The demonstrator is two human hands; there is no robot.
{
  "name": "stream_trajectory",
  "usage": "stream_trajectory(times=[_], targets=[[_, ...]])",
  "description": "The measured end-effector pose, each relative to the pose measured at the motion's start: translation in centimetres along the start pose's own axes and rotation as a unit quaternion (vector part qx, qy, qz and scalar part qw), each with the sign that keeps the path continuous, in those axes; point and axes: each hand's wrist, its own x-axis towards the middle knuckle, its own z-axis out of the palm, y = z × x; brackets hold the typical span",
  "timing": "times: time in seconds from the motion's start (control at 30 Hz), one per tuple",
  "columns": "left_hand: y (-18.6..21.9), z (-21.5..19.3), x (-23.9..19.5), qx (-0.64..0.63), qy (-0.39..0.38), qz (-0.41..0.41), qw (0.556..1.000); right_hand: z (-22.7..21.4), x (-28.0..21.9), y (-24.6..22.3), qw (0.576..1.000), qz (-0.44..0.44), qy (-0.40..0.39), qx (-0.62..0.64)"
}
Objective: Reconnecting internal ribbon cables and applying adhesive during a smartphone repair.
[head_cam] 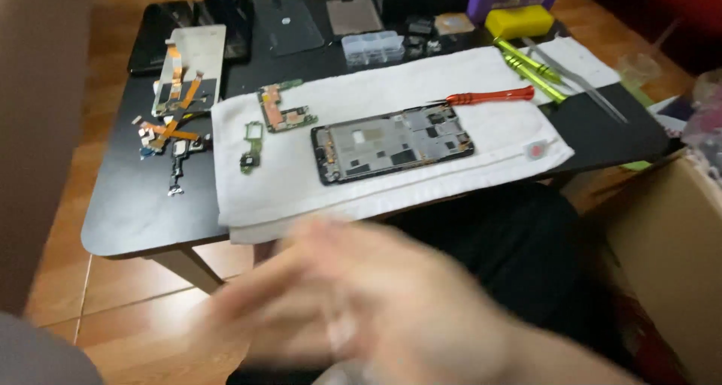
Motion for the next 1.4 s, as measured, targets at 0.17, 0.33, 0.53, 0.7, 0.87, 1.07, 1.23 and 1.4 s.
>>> stream_trajectory(times=[0.17,0.33,0.53,0.7,0.87,1.07,1.23,1.4], targets=[[3.7,-2.6,-2.7,-0.059,-0.089,0.059,0.992,-13.5,0.5,-4.0,0.934,-0.114,0.261,-0.217],[5.8,5.9,-2.2,-0.253,-0.111,0.043,0.960,-12.6,-0.6,-8.2,0.818,-0.141,0.433,-0.351],[6.3,8.1,-0.5,-0.333,-0.111,-0.013,0.936,-13.4,1.2,-9.8,0.732,-0.143,0.503,-0.437],[5.8,10.2,-0.4,-0.344,-0.073,0.019,0.936,-13.0,3.0,-9.9,0.675,-0.104,0.500,-0.532],[6.0,11.1,-0.4,-0.323,-0.059,0.025,0.944,-16.1,5.3,-10.6,0.640,-0.188,0.482,-0.568],[6.1,10.9,-0.5,-0.311,-0.062,0.024,0.948,-16.3,6.6,-11.3,0.640,-0.131,0.503,-0.566],[5.9,11.0,-0.6,-0.306,-0.053,0.045,0.949,-17.0,6.1,-11.4,0.599,-0.186,0.399,-0.668],[6.1,11.2,-0.7,-0.307,-0.004,0.060,0.950,-17.5,6.8,-11.5,0.510,-0.312,0.294,-0.746]])
